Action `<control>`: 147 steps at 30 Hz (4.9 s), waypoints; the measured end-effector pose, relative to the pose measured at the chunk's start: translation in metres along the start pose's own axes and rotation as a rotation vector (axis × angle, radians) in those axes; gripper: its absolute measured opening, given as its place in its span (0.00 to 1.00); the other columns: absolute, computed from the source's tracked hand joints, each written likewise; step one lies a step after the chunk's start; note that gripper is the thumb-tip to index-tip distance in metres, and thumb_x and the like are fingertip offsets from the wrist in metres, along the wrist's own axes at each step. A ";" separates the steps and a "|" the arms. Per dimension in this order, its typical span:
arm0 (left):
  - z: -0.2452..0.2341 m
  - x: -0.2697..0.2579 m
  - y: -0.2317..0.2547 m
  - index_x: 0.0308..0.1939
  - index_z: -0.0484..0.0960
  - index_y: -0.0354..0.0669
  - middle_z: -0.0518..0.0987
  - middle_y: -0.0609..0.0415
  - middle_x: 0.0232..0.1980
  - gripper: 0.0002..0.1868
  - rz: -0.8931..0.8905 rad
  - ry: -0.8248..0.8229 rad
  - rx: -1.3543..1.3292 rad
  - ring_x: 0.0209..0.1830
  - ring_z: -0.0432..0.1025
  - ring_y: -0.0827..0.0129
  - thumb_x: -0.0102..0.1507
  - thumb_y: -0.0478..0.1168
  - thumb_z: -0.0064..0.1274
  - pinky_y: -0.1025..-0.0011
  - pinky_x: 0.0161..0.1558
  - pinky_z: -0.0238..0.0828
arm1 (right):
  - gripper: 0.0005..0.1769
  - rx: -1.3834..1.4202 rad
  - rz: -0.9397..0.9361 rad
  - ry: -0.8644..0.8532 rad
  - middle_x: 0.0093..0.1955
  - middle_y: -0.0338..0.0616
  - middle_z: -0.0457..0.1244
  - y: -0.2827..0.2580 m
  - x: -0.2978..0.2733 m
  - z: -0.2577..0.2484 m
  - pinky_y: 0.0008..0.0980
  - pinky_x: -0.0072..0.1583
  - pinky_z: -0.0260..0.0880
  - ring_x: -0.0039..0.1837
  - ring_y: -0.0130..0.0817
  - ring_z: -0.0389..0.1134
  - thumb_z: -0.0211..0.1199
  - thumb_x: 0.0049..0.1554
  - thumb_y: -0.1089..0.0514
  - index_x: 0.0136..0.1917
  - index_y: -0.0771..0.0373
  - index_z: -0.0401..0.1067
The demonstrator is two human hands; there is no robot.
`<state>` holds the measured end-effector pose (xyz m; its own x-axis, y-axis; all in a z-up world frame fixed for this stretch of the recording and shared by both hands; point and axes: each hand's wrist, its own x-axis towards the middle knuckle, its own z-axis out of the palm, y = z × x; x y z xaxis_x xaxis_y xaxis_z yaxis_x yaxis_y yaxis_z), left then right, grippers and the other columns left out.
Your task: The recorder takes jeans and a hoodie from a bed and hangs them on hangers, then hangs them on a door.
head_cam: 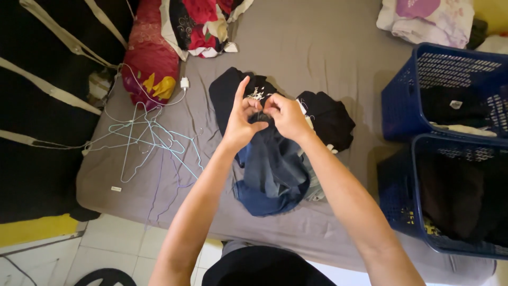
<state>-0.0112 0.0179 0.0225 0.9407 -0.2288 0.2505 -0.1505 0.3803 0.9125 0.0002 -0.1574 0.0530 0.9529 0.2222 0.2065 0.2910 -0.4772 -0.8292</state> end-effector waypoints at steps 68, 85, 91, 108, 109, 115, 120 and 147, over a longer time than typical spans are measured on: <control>-0.072 -0.001 0.003 0.36 0.76 0.38 0.72 0.43 0.24 0.21 -0.215 0.243 0.841 0.22 0.65 0.55 0.69 0.54 0.52 0.61 0.29 0.63 | 0.07 -1.026 -0.380 0.238 0.39 0.35 0.67 0.073 -0.010 -0.197 0.35 0.45 0.64 0.40 0.36 0.68 0.67 0.66 0.53 0.43 0.49 0.76; -0.037 0.012 0.095 0.36 0.84 0.46 0.77 0.49 0.34 0.13 0.178 0.172 1.250 0.37 0.75 0.48 0.65 0.51 0.57 0.54 0.36 0.68 | 0.17 -1.239 -0.748 0.256 0.35 0.33 0.61 0.010 0.020 -0.202 0.31 0.49 0.64 0.39 0.35 0.65 0.73 0.60 0.42 0.40 0.52 0.72; -0.030 0.014 0.083 0.37 0.86 0.47 0.77 0.49 0.36 0.13 0.185 0.178 1.220 0.37 0.75 0.47 0.64 0.51 0.58 0.52 0.36 0.69 | 0.15 -1.117 -0.763 0.227 0.37 0.31 0.63 -0.001 0.029 -0.160 0.31 0.49 0.66 0.40 0.33 0.67 0.68 0.61 0.42 0.41 0.51 0.72; -0.020 0.019 0.086 0.34 0.84 0.41 0.75 0.50 0.33 0.07 0.290 0.530 1.060 0.33 0.72 0.54 0.57 0.38 0.67 0.60 0.36 0.66 | 0.16 -1.149 -0.851 0.017 0.35 0.32 0.60 -0.024 0.057 -0.142 0.30 0.50 0.62 0.36 0.32 0.65 0.64 0.61 0.38 0.40 0.47 0.71; -0.024 0.026 0.082 0.34 0.84 0.41 0.75 0.50 0.33 0.07 0.298 0.534 1.061 0.33 0.72 0.54 0.57 0.38 0.67 0.60 0.36 0.66 | 0.16 -1.150 -0.857 0.023 0.35 0.32 0.60 -0.023 0.060 -0.143 0.30 0.50 0.62 0.36 0.32 0.65 0.64 0.61 0.38 0.40 0.47 0.71; -0.012 0.042 0.075 0.31 0.75 0.36 0.67 0.60 0.32 0.11 0.176 0.630 0.427 0.33 0.61 0.73 0.60 0.33 0.64 0.72 0.36 0.59 | 0.21 -1.173 -0.750 0.115 0.33 0.35 0.61 -0.016 0.055 -0.117 0.34 0.40 0.61 0.31 0.37 0.63 0.66 0.58 0.33 0.37 0.49 0.70; -0.001 0.046 0.083 0.32 0.73 0.37 0.76 0.61 0.35 0.09 0.034 0.652 0.250 0.33 0.62 0.75 0.63 0.32 0.58 0.73 0.36 0.58 | 0.21 -1.117 -0.622 0.262 0.30 0.37 0.60 -0.006 0.049 -0.090 0.35 0.37 0.61 0.31 0.36 0.65 0.64 0.63 0.39 0.36 0.52 0.67; 0.011 0.020 0.111 0.56 0.74 0.37 0.79 0.45 0.43 0.18 0.487 0.022 0.687 0.39 0.74 0.54 0.62 0.26 0.43 0.63 0.44 0.70 | 0.19 -0.948 -0.552 0.409 0.32 0.37 0.63 -0.004 0.055 -0.066 0.37 0.42 0.61 0.36 0.38 0.65 0.70 0.61 0.46 0.35 0.54 0.68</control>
<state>-0.0127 0.0458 0.1325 0.7271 -0.1606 0.6674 -0.6862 -0.1998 0.6995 0.0574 -0.1991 0.1022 0.5837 0.3898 0.7123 0.4571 -0.8828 0.1085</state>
